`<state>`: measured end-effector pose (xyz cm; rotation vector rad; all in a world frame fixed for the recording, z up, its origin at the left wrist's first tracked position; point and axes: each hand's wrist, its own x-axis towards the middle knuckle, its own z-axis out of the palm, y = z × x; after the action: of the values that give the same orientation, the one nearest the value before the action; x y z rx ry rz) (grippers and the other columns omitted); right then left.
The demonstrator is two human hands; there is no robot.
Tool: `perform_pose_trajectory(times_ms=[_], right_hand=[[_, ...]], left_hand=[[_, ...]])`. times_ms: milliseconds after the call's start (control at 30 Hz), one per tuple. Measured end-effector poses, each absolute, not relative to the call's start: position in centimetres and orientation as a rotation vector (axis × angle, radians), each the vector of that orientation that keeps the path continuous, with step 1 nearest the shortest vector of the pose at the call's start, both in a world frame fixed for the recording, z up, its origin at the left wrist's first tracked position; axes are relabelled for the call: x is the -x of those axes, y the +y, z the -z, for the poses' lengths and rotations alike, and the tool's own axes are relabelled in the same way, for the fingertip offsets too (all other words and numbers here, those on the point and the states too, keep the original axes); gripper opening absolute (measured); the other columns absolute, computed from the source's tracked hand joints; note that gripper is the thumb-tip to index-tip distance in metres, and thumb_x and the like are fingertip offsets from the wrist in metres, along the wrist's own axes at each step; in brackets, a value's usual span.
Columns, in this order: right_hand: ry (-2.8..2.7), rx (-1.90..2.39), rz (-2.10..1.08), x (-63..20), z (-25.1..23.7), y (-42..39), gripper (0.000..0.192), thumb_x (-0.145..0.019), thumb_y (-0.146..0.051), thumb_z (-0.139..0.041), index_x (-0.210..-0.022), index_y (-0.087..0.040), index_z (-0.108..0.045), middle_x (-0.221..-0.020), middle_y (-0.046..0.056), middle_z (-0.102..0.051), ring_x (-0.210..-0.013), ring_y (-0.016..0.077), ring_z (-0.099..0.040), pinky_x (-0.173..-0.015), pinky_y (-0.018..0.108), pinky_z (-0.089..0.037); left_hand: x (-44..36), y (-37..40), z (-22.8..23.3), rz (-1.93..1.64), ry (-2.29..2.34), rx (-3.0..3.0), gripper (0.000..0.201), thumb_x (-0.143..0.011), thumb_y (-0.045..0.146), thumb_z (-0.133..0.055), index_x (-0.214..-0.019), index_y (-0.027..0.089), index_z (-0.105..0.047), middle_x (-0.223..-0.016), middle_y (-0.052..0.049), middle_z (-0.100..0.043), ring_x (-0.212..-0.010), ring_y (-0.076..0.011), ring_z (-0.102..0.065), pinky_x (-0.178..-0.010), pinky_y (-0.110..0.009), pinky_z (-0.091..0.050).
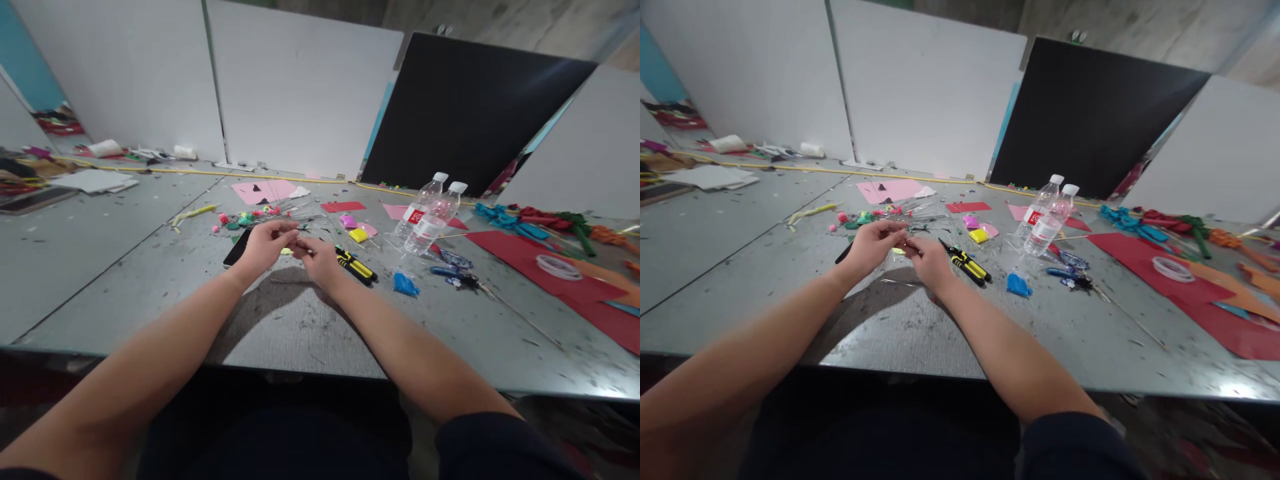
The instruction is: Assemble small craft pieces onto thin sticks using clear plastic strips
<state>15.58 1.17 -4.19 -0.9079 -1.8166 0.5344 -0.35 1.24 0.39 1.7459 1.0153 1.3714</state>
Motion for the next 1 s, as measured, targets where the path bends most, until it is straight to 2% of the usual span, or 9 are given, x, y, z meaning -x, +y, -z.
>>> perform_pose_trajectory(times_ms=[100, 200, 367, 533, 667, 733, 800, 900, 1000], right_hand=[[-1.807, 0.928, -0.481, -15.5, 3.9, 0.9, 0.017, -0.091, -0.035, -0.058, -0.09, -0.026, -0.072, -0.09, 0.004, -0.075, -0.084, 0.0236, -0.068, -0.087, 0.04, -0.056], [-1.768, 0.906, -0.492, -15.3, 3.7, 0.8, 0.017, -0.092, -0.037, -0.058, -0.088, -0.026, -0.071, -0.091, 0.002, -0.074, -0.085, 0.0223, -0.067, -0.087, 0.038, -0.056], [-1.829, 0.875, -0.547, -15.6, 4.0, 0.9, 0.016, -0.091, -0.03, -0.056, -0.091, -0.024, -0.071, -0.092, 0.003, -0.074, -0.087, 0.0218, -0.067, -0.087, 0.037, -0.054], [-1.938, 0.966, -0.46, -16.4, 3.8, 1.0, 0.018, -0.091, -0.024, -0.054, -0.09, -0.019, -0.072, -0.088, 0.005, -0.073, -0.082, 0.0202, -0.064, -0.081, 0.034, -0.05], [-2.036, 1.014, -0.298, -18.1, 2.5, 1.2, 0.017, -0.093, -0.022, -0.056, -0.089, -0.018, -0.072, -0.083, 0.005, -0.072, -0.078, 0.0192, -0.062, -0.076, 0.031, -0.047], [-2.131, 1.066, -0.16, -19.3, 1.9, 1.4, 0.017, -0.093, -0.021, -0.057, -0.093, -0.017, -0.074, -0.092, 0.008, -0.074, -0.085, 0.0211, -0.063, -0.081, 0.033, -0.046], [-2.233, 1.169, -0.048, -20.3, 1.5, 1.7, 0.019, -0.093, -0.017, -0.057, -0.095, -0.016, -0.075, -0.098, 0.012, -0.074, -0.092, 0.0235, -0.064, -0.083, 0.034, -0.046], [-2.391, 1.322, 0.062, -21.3, 1.5, 2.2, 0.022, -0.093, -0.015, -0.056, -0.097, -0.015, -0.077, -0.1, 0.013, -0.073, -0.098, 0.0255, -0.064, -0.083, 0.035, -0.046], [-2.484, 1.423, 0.123, -21.5, 1.9, 2.5, 0.023, -0.095, -0.017, -0.056, -0.099, -0.016, -0.078, -0.101, 0.013, -0.072, -0.099, 0.0255, -0.064, -0.08, 0.034, -0.045]], left_hand=[[0.1, 1.0, -0.5, -1.437, 0.923, -1.74, 0.029, -0.076, 0.041, -0.077, -0.089, 0.015, -0.075, -0.078, -0.005, -0.074, -0.083, -0.0207, -0.071, -0.078, -0.034, -0.058], [0.1, 1.0, -0.6, -1.453, 0.923, -1.722, 0.032, -0.074, 0.04, -0.078, -0.093, 0.014, -0.077, -0.083, -0.007, -0.076, -0.083, -0.0198, -0.071, -0.079, -0.035, -0.059], [0.2, 1.2, -0.4, -1.321, 1.007, -1.778, 0.03, -0.072, 0.039, -0.08, -0.087, 0.013, -0.078, -0.084, -0.008, -0.078, -0.078, -0.0193, -0.071, -0.077, -0.035, -0.059], [0.3, 1.4, 0.0, -1.241, 1.025, -1.829, 0.027, -0.072, 0.039, -0.082, -0.084, 0.015, -0.077, -0.081, -0.007, -0.077, -0.075, -0.0185, -0.069, -0.073, -0.033, -0.058], [1.0, 2.3, -0.2, -1.325, 1.001, -1.803, 0.037, -0.073, 0.037, -0.083, -0.102, 0.016, -0.074, -0.088, -0.007, -0.074, -0.074, -0.0152, -0.066, -0.068, -0.029, -0.055], [1.7, 3.1, -0.6, -1.488, 0.973, -1.792, 0.042, -0.075, 0.037, -0.082, -0.112, 0.019, -0.07, -0.095, -0.006, -0.072, -0.077, -0.0141, -0.065, -0.067, -0.026, -0.054], [2.5, 3.9, -1.0, -1.695, 1.023, -1.781, 0.037, -0.082, 0.038, -0.077, -0.114, 0.022, -0.066, -0.095, -0.005, -0.069, -0.079, -0.0133, -0.064, -0.068, -0.024, -0.052], [3.4, 4.3, -1.6, -1.876, 1.276, -1.801, 0.02, -0.089, 0.033, -0.069, -0.103, 0.021, -0.066, -0.085, -0.003, -0.067, -0.076, -0.0132, -0.06, -0.07, -0.026, -0.05], [3.5, 3.9, -1.6, -1.634, 1.478, -2.119, 0.009, -0.083, 0.027, -0.07, -0.083, 0.018, -0.066, -0.078, -0.003, -0.066, -0.072, -0.0144, -0.057, -0.071, -0.028, -0.047]])
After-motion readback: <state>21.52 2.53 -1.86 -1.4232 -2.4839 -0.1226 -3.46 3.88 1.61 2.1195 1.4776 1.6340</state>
